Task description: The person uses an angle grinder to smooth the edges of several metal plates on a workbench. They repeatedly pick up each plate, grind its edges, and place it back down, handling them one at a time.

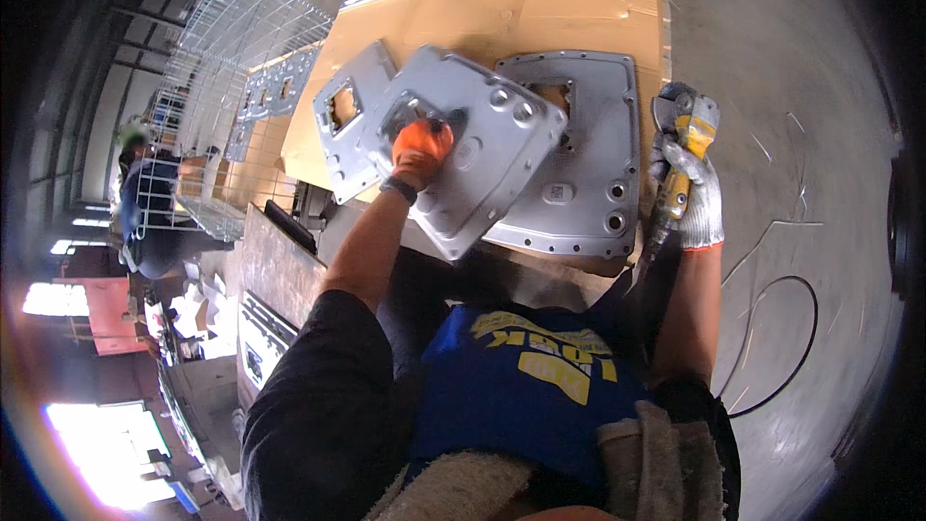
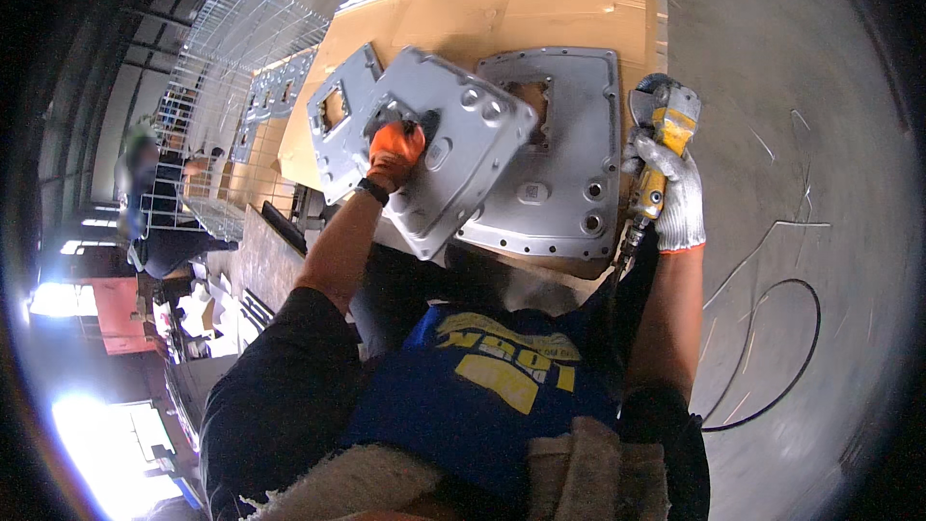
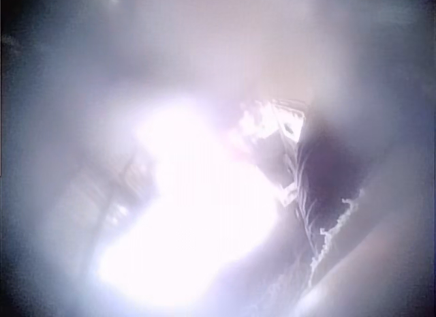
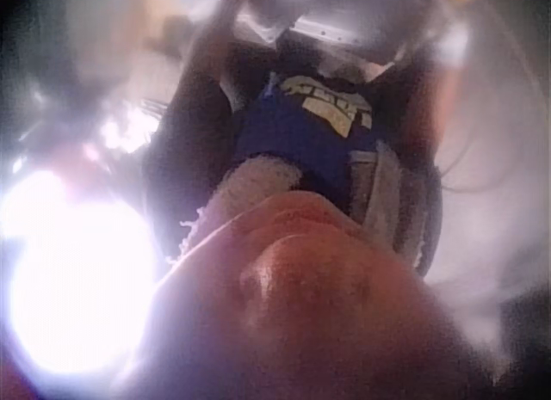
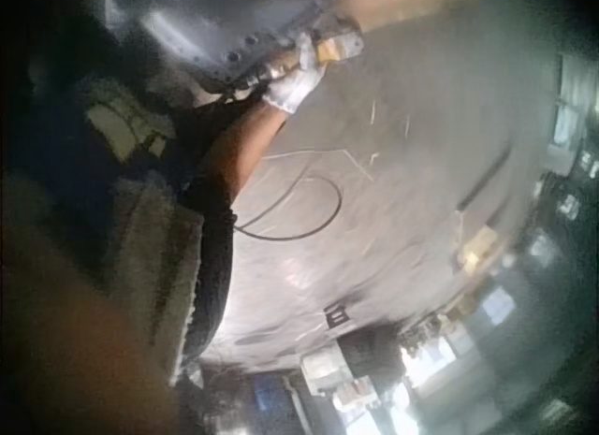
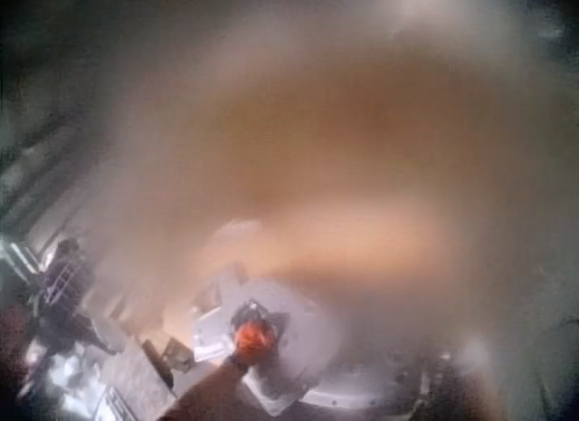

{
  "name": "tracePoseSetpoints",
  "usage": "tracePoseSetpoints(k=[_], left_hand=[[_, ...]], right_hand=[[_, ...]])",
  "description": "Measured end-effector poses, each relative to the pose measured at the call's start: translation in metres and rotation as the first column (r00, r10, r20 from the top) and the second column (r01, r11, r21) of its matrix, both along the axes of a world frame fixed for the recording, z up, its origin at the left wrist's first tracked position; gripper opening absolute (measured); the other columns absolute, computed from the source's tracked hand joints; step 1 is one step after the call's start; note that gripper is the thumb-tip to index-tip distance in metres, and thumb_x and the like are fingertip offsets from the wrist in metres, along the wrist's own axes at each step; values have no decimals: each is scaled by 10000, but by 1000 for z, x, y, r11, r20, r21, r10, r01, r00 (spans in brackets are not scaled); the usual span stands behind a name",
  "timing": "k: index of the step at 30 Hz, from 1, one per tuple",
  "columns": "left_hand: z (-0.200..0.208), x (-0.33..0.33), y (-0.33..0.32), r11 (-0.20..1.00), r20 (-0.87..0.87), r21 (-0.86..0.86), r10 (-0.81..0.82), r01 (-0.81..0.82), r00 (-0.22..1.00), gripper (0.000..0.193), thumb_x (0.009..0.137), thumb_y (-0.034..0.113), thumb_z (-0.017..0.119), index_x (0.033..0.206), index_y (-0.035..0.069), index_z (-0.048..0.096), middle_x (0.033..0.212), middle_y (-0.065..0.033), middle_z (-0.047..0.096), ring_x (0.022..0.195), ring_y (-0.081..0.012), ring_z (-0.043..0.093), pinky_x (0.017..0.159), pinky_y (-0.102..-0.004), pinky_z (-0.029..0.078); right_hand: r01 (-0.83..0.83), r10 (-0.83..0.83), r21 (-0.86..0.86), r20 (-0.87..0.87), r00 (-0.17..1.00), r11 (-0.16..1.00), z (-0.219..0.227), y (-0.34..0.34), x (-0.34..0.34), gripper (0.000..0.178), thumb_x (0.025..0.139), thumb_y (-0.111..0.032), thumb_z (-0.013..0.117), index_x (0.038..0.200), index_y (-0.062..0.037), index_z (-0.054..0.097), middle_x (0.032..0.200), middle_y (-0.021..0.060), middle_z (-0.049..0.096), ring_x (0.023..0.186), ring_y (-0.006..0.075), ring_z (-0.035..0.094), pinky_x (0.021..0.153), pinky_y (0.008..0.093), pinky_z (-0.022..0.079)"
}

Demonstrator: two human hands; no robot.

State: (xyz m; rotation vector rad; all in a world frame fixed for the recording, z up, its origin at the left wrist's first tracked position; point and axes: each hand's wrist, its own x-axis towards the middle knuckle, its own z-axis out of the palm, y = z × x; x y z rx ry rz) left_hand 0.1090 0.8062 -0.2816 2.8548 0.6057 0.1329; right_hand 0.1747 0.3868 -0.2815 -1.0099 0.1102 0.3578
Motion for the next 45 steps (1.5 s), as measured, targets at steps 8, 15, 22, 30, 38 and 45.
tracePoseSetpoints(k=[8,15,22,30,38,45], left_hand=[[7,-11,16,914,48,40,-405,404,913,263,812,310,609,822,55,672,820,-219,653,795,-384,644,699,-429,510],[50,-61,21,951,345,-247,-92,186,934,244,872,242,584,871,13,666,763,-145,677,724,-241,650,658,-354,496],[7,-154,-53,812,19,-540,-254,223,967,321,825,317,640,901,6,667,853,-180,681,802,-395,630,715,-416,502],[6,-190,-104,-84,368,-913,-594,400,715,403,898,259,651,1202,4,582,1143,-142,649,1004,-235,643,835,-338,512],[-25,-202,-140,-859,258,-509,-86,60,962,465,1004,356,490,1349,44,473,1181,-122,636,1019,-209,648,846,-302,530],[-18,-205,-130,-784,90,-591,166,187,982,564,947,480,547,1283,28,538,1104,-82,669,945,-193,680,793,-316,564]], right_hand=[[-94,93,91,23,995,991,-1,12,-3,334,833,-179,686,1110,-14,599,876,59,641,691,144,613,618,245,499],[-120,167,311,-128,978,943,8,7,-40,326,851,-149,659,1121,10,569,1037,140,644,848,222,659,717,310,569],[-357,349,-48,-127,929,933,49,33,-117,395,869,-249,639,1128,41,569,1007,152,650,700,202,634,594,280,536],[-584,556,-269,-180,812,766,77,95,-152,297,854,-221,658,1043,5,623,911,103,662,673,149,614,553,244,501],[-715,657,-362,-291,696,598,60,144,-153,364,865,-142,623,1185,13,543,894,112,665,666,188,655,544,303,549],[-814,803,-323,-207,559,483,47,189,-136,348,869,-165,632,1141,43,577,987,127,670,804,205,673,687,325,571]])
